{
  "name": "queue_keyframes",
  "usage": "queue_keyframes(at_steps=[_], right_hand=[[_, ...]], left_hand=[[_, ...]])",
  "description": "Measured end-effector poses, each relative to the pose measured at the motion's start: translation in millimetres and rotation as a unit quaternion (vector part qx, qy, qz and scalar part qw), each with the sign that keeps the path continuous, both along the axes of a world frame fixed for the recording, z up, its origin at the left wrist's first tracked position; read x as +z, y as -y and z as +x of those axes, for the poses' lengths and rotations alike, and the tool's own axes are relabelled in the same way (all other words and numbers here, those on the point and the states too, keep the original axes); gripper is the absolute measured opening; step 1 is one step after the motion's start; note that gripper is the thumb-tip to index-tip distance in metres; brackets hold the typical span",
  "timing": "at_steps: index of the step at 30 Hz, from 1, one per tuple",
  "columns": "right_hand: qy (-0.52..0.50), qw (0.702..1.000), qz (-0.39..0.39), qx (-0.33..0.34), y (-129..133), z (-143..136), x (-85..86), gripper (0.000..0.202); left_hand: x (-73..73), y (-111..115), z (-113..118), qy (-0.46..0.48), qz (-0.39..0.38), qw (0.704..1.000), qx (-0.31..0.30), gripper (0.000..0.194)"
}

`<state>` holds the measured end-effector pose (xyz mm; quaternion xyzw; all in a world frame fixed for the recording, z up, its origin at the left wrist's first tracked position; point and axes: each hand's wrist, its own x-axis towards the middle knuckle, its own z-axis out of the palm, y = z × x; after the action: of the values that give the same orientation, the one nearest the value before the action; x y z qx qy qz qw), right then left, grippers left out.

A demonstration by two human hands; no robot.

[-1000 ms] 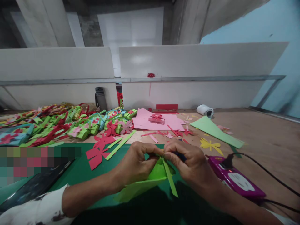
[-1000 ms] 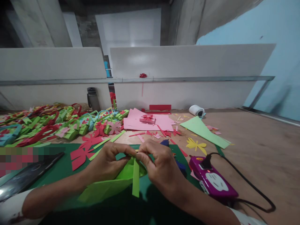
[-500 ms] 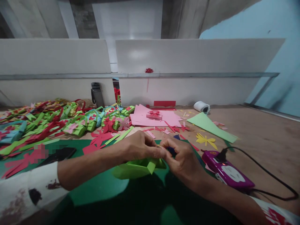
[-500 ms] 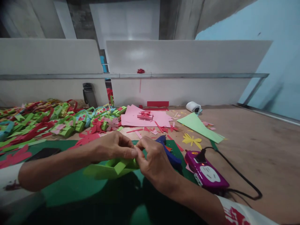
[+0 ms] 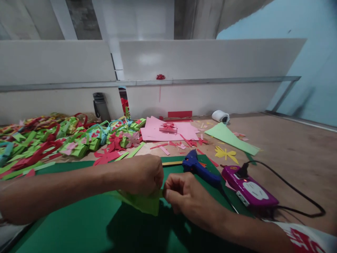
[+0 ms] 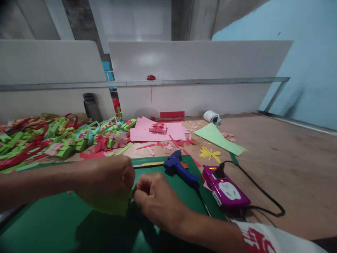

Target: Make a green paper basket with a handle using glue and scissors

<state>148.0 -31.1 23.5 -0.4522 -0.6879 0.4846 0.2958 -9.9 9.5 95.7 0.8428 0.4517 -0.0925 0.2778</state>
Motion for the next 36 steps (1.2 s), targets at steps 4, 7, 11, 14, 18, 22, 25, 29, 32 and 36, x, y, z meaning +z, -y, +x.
queue_keyframes(at_steps=[4, 7, 11, 14, 18, 22, 25, 29, 32, 36], right_hand=[[-0.003, 0.999, -0.050, 0.016, 1, -4, -10.0, 0.012], [0.054, 0.998, 0.019, 0.038, 4, -4, -13.4, 0.017], [0.241, 0.944, 0.211, 0.081, -2, 8, -4.8, 0.031], [0.454, 0.787, 0.417, 0.029, -22, 21, 5.2, 0.017], [0.522, 0.734, 0.435, 0.020, -53, 17, 5.9, 0.015], [0.534, 0.736, 0.414, 0.048, -75, 0, -9.8, 0.018], [0.515, 0.757, 0.399, 0.056, -84, -5, -20.3, 0.018], [0.461, 0.800, 0.382, 0.038, -90, -3, -15.6, 0.018], [0.397, 0.838, 0.374, 0.007, -88, -3, 4.6, 0.014], [0.210, 0.900, 0.379, -0.056, -74, 1, 36.2, 0.015]], left_hand=[[-3.4, -1, 3, -0.022, -0.003, 1.000, -0.006, 0.029], [-5.0, -3, 4, -0.038, -0.031, 0.998, -0.029, 0.031], [-8.4, -13, -2, -0.039, -0.063, 0.996, -0.038, 0.024], [-12.7, -25, -11, -0.016, -0.071, 0.997, -0.003, 0.018], [-16.9, -38, -22, 0.000, -0.096, 0.995, 0.031, 0.014], [-20.6, -44, -31, 0.003, -0.128, 0.991, 0.030, 0.016], [-23.2, -45, -37, 0.017, -0.159, 0.986, 0.041, 0.014], [-17.6, -39, -45, 0.054, -0.182, 0.980, 0.066, 0.007], [-7.1, -30, -51, 0.131, -0.176, 0.971, 0.094, 0.004], [-2.4, -18, -59, 0.292, -0.170, 0.928, 0.158, 0.008]])
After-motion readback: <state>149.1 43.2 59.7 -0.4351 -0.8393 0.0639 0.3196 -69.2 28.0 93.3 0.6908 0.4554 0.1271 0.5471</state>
